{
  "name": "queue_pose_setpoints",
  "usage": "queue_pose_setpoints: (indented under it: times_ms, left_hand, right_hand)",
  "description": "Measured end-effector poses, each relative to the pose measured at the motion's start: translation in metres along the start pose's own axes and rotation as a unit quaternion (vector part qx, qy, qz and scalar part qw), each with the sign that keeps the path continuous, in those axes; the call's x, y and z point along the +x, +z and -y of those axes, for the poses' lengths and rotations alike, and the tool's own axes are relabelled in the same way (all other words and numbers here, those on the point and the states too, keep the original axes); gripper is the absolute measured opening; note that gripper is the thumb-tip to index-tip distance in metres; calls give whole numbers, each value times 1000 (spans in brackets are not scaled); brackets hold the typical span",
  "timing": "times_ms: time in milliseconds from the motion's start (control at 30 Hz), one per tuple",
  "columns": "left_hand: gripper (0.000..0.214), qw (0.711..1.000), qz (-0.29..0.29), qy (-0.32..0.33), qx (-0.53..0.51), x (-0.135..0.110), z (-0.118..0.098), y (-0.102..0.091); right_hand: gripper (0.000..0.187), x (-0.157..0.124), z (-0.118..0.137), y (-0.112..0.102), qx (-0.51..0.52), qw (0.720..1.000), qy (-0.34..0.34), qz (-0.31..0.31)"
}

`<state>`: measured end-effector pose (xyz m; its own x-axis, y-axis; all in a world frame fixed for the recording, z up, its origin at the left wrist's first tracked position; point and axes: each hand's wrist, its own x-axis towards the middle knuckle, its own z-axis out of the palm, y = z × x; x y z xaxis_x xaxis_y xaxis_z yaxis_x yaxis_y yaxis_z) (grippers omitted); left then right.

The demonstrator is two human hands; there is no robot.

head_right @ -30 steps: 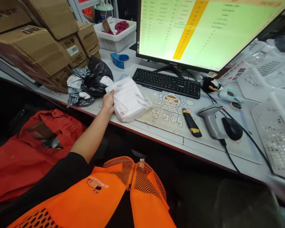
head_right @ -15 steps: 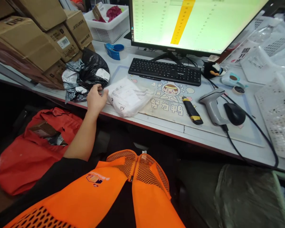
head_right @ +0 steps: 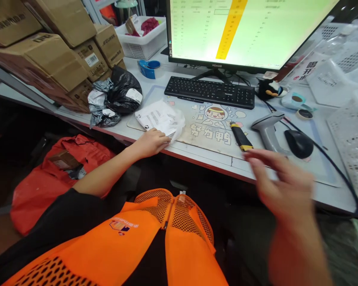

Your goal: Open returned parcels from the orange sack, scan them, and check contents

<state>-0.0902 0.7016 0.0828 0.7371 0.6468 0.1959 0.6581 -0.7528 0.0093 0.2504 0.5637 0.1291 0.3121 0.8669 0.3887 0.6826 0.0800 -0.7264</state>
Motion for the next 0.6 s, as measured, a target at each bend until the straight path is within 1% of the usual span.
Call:
queue_pose_setpoints:
  times_ms: [33,67,133,167,200,233,267,300,333,400,500,600]
  left_hand:
    - [22,1000,-1,6,9,-5,-6,1]
    - [23,1000,-4,7,18,-11,-12,2]
    - [26,999,-9,-2,34,-23,-24,4]
    - [28,999,-11,-10,39,-29,-29,5]
    - [30,999,-12,-19,41,-35,-33,6]
    - [32,999,-12,-28,40,-41,-36,7]
    - [34,999,-12,-37,33,-47,-38,8]
    - [36,999,-12,-45,23,-53,-40,9]
    - [38,998,-15,-53,8,-59,-41,10]
    - [42,997,-22,-63,-29,-69,-41,14]
    - [43,994,-34,-67,-82,-83,-43,25]
    - [41,991,-41,-67,-112,-94,-47,41]
  right_hand:
    - [16,5,8,21,21,996,-70,52]
    - [19,11,16,47,53,982,-145,108]
    - [27,25,32,104,103,944,-241,199]
    - [31,32,38,132,114,925,-277,236]
    - [34,38,43,158,115,909,-306,260]
    - [35,44,45,179,102,896,-329,279]
    - [36,49,44,195,80,887,-347,293]
    - [36,53,42,206,53,882,-360,301]
    - [37,56,37,213,22,879,-367,304]
    - [43,61,27,214,-38,878,-366,306]
    - [58,64,15,202,-105,881,-336,315]
    - [68,66,17,190,-147,876,-326,325]
